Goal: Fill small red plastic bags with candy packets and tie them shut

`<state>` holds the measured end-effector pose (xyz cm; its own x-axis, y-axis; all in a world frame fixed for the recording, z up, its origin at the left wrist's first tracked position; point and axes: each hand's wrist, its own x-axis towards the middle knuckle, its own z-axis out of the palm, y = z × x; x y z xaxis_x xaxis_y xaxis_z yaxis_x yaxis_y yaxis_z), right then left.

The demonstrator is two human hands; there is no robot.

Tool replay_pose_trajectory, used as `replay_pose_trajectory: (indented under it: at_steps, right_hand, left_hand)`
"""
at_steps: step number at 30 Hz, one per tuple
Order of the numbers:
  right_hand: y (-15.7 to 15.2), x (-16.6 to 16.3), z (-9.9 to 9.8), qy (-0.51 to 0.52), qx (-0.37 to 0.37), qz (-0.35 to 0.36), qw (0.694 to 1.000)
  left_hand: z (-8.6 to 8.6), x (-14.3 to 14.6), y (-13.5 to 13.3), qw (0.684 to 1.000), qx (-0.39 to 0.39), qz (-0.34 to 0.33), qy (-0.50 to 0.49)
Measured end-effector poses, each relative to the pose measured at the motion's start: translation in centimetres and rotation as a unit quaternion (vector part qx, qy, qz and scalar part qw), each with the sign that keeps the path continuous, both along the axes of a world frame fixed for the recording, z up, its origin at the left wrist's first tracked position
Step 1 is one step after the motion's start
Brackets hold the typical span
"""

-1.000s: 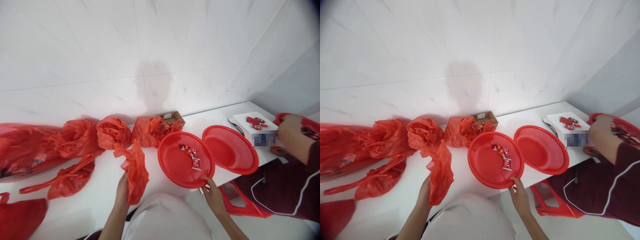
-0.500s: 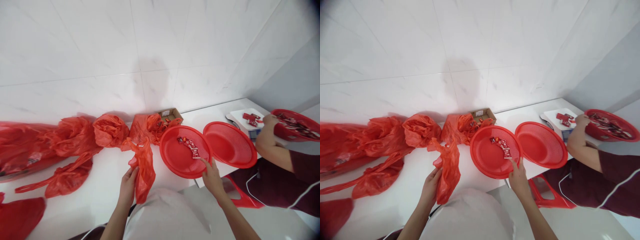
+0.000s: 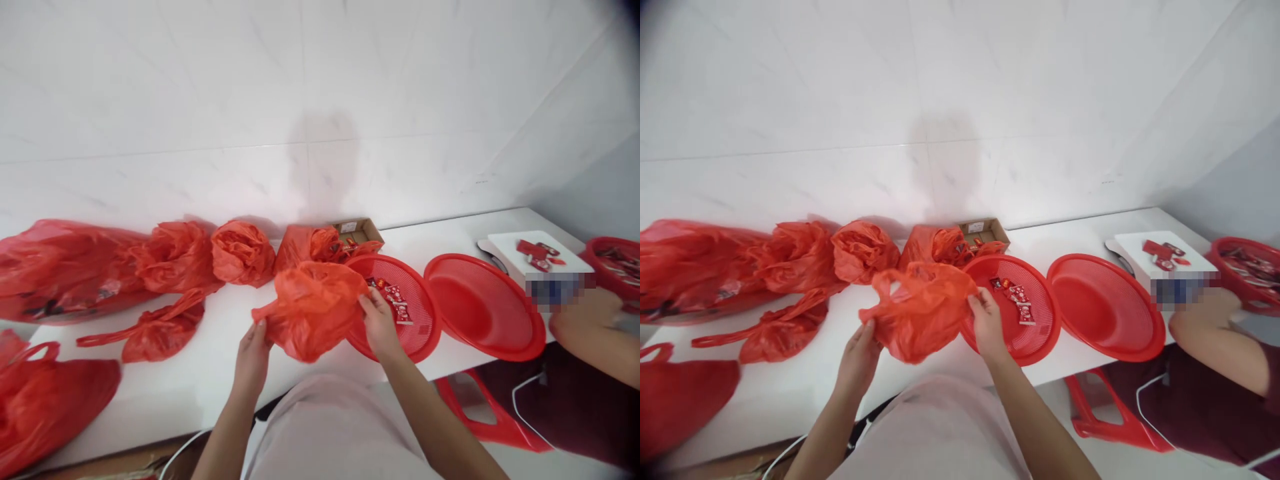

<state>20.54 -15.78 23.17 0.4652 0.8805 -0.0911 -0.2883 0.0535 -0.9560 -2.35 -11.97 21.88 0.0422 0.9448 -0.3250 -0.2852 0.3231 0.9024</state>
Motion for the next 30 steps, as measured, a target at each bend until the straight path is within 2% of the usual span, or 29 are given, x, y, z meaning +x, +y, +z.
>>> replay_pose_trajectory:
  at_steps: [2,4,6,8,10,12,14,16,18,20,23,26,28,30]
  right_hand:
    - [-0.1,1.1,0.0,0.005,-0.017,-0.026,1.000]
    - [-0.1,1.4,-0.2,0.010,-0.027,-0.018,0.999]
    - [-0.2,1.2,-0.3,0.013,-0.031,0.004,0.999]
    - [0.0,0.9,-0.3,0.008,-0.033,0.029,0.999]
    - [0.4,0.5,-0.1,-0.006,-0.029,0.056,0.998]
    - [1.0,0.2,0.1,-0.014,-0.021,0.085,0.996]
    - [1.8,-0.1,0.1,-0.009,-0.021,0.114,0.993]
    - [2.6,-0.2,-0.2,0.000,-0.030,0.144,0.989]
    - [3.4,0.1,-0.9,-0.017,-0.039,0.155,0.987]
    - [4.0,0.8,-1.7,-0.068,-0.048,0.125,0.989]
    - [4.4,1.7,-2.9,-0.148,-0.055,0.056,0.986]
    - [4.7,1.1,-3.8,-0.201,-0.050,0.082,0.975]
    - [4.8,0.1,-4.6,-0.214,-0.058,0.124,0.967]
    - [4.7,-1.1,-5.5,-0.212,-0.071,0.145,0.964]
  left_hand:
    - [-0.7,-1.6,0.7,0.999,-0.010,0.038,-0.011]
    - [-0.9,-3.0,1.2,1.000,-0.013,0.024,0.010]
    - [-0.4,-4.0,1.4,0.999,0.011,0.005,0.040]
    - [0.6,-4.5,1.4,0.993,0.072,0.006,0.094]
    - [2.0,-4.3,1.3,0.971,0.161,-0.011,0.178]
    - [3.0,-3.2,1.2,0.936,0.234,-0.060,0.256]
    - [3.2,-1.6,1.1,0.913,0.258,-0.118,0.294]
    - [2.7,-0.1,1.1,0.911,0.234,-0.161,0.300]
    - [2.1,0.9,1.1,0.923,0.181,-0.195,0.277]
    - [1.9,1.1,1.1,0.948,0.115,-0.204,0.215]
    - [1.6,0.9,1.0,0.973,0.038,-0.183,0.138]
    - [-0.4,1.6,0.8,0.963,0.059,-0.159,0.212]
    - [-3.0,2.5,0.7,0.941,0.080,-0.164,0.284]
    - [-5.8,3.3,0.7,0.932,0.055,-0.185,0.306]
